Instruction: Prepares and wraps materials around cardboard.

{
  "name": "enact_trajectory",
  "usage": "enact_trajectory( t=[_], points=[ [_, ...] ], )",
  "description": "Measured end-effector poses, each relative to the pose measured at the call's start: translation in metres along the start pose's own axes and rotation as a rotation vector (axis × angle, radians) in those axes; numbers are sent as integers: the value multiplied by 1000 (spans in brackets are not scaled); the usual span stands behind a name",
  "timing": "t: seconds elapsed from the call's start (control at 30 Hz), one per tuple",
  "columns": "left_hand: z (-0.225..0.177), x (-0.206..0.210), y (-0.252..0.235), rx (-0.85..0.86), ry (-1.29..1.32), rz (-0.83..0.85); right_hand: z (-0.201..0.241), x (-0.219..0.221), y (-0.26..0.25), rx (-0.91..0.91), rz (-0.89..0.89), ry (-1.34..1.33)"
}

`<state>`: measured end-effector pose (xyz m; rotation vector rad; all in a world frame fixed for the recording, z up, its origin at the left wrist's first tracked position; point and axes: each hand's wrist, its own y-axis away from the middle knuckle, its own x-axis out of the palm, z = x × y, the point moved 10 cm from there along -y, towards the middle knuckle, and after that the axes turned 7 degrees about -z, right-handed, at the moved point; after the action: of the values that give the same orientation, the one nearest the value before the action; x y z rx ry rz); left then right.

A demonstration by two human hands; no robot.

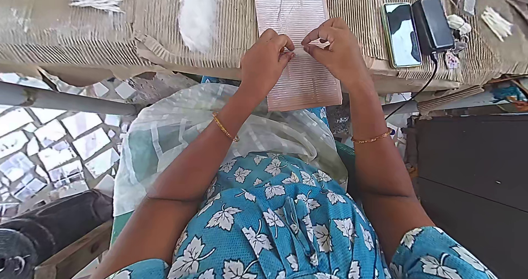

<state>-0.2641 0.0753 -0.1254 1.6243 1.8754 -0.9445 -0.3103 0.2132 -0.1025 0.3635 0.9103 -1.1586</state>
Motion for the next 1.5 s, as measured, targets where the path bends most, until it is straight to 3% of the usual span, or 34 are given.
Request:
enact_trajectory(
  t=[0.33, 0.83, 1.17, 1.5],
  points=[
    [1, 2, -1, -4, -27, -4, -1, 15, -1, -34, 2, 118],
    [2, -2, 3, 42, 41, -31, -8, 8, -1, 20, 36, -48],
    [5, 0, 4, 22, 17, -41, -2, 23, 3, 73, 28, 91],
    [4, -2, 5, 43, 26, -53, -8, 15, 1, 61, 19, 9]
  ],
)
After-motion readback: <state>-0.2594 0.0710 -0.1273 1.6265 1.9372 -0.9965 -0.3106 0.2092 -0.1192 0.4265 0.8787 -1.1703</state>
